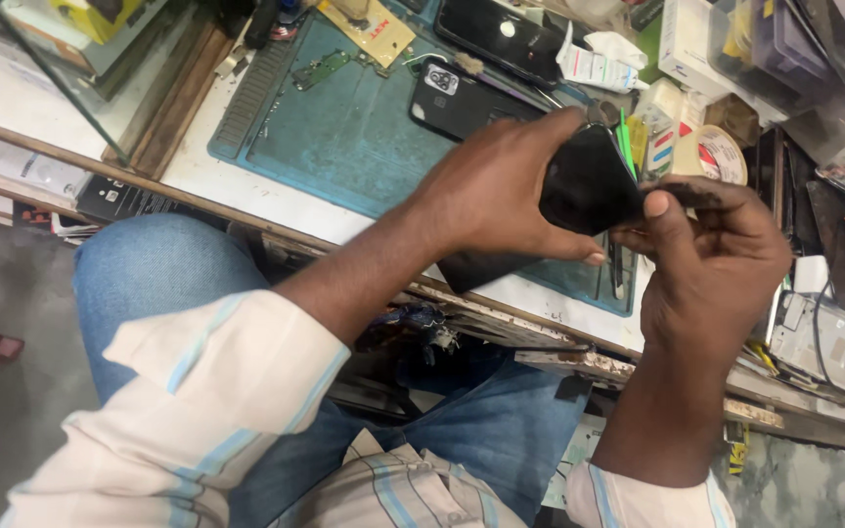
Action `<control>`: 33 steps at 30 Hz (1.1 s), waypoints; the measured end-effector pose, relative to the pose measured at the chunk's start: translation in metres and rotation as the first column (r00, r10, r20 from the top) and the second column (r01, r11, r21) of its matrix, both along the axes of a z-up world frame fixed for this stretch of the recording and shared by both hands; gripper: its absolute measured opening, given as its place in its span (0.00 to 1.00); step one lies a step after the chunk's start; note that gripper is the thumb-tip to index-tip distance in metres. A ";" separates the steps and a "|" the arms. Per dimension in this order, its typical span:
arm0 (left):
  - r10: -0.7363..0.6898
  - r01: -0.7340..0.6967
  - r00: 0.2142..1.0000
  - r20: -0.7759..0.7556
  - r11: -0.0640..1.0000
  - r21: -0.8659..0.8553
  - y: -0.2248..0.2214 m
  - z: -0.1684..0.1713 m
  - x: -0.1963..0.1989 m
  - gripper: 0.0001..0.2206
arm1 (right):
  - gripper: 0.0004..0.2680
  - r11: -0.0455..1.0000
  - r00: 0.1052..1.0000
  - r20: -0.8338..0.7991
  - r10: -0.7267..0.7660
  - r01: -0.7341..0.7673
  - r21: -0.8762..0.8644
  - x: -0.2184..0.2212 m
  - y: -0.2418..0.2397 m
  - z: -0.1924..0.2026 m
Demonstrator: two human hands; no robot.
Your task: The person uses a screwdriver to remove screws from the back of a disassembled smartphone, then uses tweezers to adjust internal components near the camera module. The person also uses a plastic pry tool to separate the screen from the frame and repositions internal parts.
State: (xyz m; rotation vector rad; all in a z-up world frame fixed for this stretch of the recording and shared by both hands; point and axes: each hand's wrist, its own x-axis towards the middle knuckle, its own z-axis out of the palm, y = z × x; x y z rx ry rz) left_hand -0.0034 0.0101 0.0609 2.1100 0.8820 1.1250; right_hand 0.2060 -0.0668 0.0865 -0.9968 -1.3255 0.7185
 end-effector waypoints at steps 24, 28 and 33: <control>-0.088 0.226 0.878 -0.471 0.943 0.246 0.006 0.017 0.030 0.30 | 0.04 0.973 0.955 0.193 -0.226 0.214 0.082 0.024 -0.007 -0.046; -0.068 0.269 0.871 -0.486 0.895 0.356 0.010 0.010 0.036 0.33 | 0.04 0.965 0.948 0.181 -0.262 0.253 0.069 0.025 -0.004 -0.056; -0.062 0.311 0.811 -0.582 0.887 0.340 0.013 0.001 0.047 0.31 | 0.04 0.970 0.938 0.253 -0.237 0.213 0.121 0.027 -0.006 -0.056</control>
